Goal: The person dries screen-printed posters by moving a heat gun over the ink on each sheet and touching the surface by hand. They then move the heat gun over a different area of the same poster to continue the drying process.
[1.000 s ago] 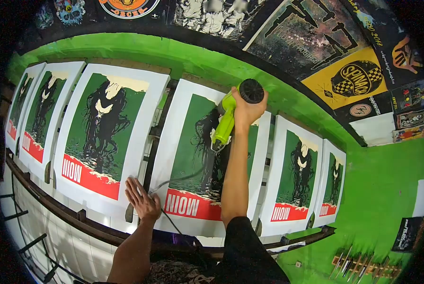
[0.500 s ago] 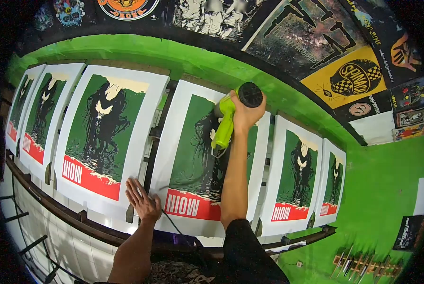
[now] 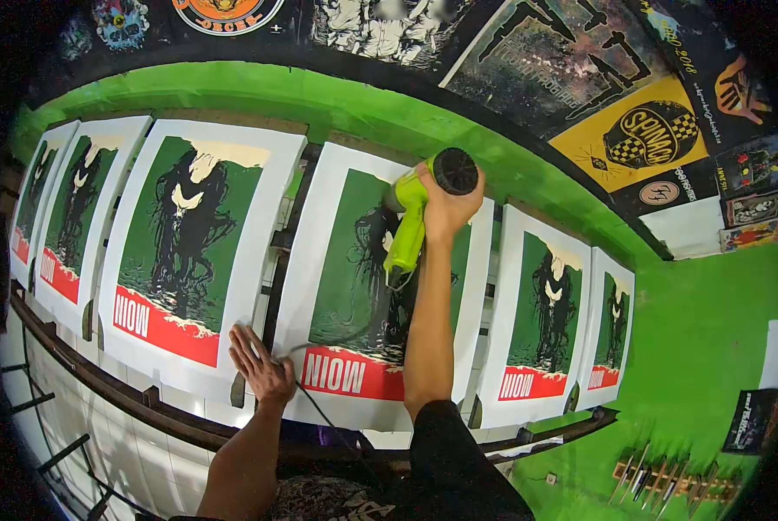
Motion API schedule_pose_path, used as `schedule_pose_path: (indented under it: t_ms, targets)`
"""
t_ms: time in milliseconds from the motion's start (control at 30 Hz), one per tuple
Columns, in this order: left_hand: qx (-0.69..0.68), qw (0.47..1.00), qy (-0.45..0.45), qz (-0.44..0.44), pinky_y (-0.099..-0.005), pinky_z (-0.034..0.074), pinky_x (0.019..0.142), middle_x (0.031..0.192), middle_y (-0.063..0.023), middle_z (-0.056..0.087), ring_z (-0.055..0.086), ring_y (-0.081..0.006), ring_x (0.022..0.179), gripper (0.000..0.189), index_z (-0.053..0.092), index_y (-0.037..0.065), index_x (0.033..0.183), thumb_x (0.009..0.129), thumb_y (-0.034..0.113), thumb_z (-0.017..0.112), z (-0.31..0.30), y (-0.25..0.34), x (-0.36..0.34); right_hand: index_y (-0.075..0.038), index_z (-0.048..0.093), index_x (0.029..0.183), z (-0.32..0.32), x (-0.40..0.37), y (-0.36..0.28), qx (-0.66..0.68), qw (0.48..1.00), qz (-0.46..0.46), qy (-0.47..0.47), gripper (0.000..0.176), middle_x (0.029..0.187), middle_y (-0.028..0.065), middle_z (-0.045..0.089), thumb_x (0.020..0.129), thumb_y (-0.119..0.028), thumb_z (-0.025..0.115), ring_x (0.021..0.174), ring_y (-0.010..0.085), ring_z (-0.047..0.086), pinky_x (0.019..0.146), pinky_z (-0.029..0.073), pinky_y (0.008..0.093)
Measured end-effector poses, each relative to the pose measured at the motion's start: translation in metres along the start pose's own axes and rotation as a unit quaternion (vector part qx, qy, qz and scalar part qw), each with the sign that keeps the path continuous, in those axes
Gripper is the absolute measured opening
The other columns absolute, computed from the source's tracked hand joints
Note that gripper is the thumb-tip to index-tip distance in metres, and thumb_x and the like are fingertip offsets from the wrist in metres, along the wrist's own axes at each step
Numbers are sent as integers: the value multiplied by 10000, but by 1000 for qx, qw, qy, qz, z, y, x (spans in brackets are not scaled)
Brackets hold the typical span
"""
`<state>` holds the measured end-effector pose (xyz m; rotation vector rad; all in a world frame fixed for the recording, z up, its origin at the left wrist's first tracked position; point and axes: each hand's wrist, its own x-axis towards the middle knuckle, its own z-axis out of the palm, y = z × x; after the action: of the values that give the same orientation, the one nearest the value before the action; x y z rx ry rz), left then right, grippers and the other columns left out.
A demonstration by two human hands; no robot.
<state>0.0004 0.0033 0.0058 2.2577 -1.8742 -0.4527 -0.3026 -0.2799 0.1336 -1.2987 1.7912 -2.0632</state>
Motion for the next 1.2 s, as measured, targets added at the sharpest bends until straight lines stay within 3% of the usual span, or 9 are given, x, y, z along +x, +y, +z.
schedule_pose_path:
  t_ms: [67, 167, 267, 600, 700, 767, 867, 1100, 1200]
  targets:
    - [-6, 1000, -25, -7, -557, -20, 1287, 1709, -279, 13, -32, -404, 1603, 1013, 14, -43, 1632, 864, 334, 557, 0, 1, -2, 49, 647, 1132, -3, 0, -10, 61, 997, 53, -14, 562, 1037, 73, 704, 675, -60, 956, 894, 161, 662, 876, 541, 300]
    - [10, 1000, 17, 6, -558, -19, 1287, 1708, -280, 20, -30, -406, 1603, 1014, 23, -43, 1632, 858, 336, 557, 8, -3, 0, 36, 633, 1155, 3, -3, -1, -34, 999, 5, 23, 619, 1051, 89, 701, 643, -55, 968, 918, 181, 667, 884, 549, 321]
    - [2, 1000, 5, -5, -557, -18, 1287, 1708, -282, 24, -29, -405, 1603, 1010, 26, -42, 1632, 853, 326, 554, 5, -1, -1, 38, 632, 1162, -2, -2, -8, 52, 997, 44, -20, 617, 1045, 84, 702, 649, -45, 965, 923, 177, 668, 886, 551, 321]
    - [7, 1000, -7, -8, -548, -25, 1290, 1713, -273, 5, -37, -395, 1605, 1079, 11, -34, 1635, 803, 320, 601, 5, 0, 0, 39, 625, 1174, -5, -6, -10, 50, 998, 45, -11, 625, 1039, 83, 704, 656, -50, 965, 929, 173, 671, 888, 549, 320]
    - [5, 1000, -1, -9, -546, -26, 1291, 1713, -271, -2, -41, -392, 1605, 1099, 0, -31, 1635, 794, 310, 619, 5, -1, 0, 42, 625, 1171, -2, -7, -8, -34, 999, -10, 11, 626, 1047, 87, 703, 657, -59, 968, 928, 173, 672, 892, 549, 321]
    - [-9, 999, -30, -21, -546, -26, 1291, 1713, -271, -1, -40, -392, 1605, 1094, -2, -30, 1636, 798, 305, 617, -1, 2, 0, 45, 622, 1168, -8, -5, -12, 60, 996, 51, -30, 625, 1053, 90, 700, 658, -63, 967, 926, 178, 674, 897, 549, 322]
    - [-13, 1000, -21, -16, -546, -25, 1290, 1711, -276, 16, -30, -395, 1605, 1057, 14, -32, 1637, 819, 304, 594, 1, 1, 0, 42, 644, 1145, -2, -10, -16, -10, 1000, 10, 8, 570, 1041, 73, 696, 673, -50, 950, 922, 158, 655, 887, 532, 297]
    - [-1, 1000, 7, -3, -555, -9, 1290, 1710, -278, 27, -18, -400, 1604, 1029, 34, -35, 1636, 830, 299, 579, 7, 0, 0, 44, 618, 1178, -8, -11, -15, 66, 996, 60, -15, 630, 1056, 90, 697, 663, -68, 962, 926, 186, 678, 909, 551, 326]
    - [-2, 1000, 12, -2, -558, -8, 1289, 1710, -278, 30, -16, -401, 1604, 1032, 35, -33, 1636, 827, 305, 579, 4, -1, 1, 41, 641, 1147, -5, -12, -12, -58, 998, -19, 14, 566, 1041, 67, 699, 681, -50, 949, 926, 160, 656, 896, 528, 299]
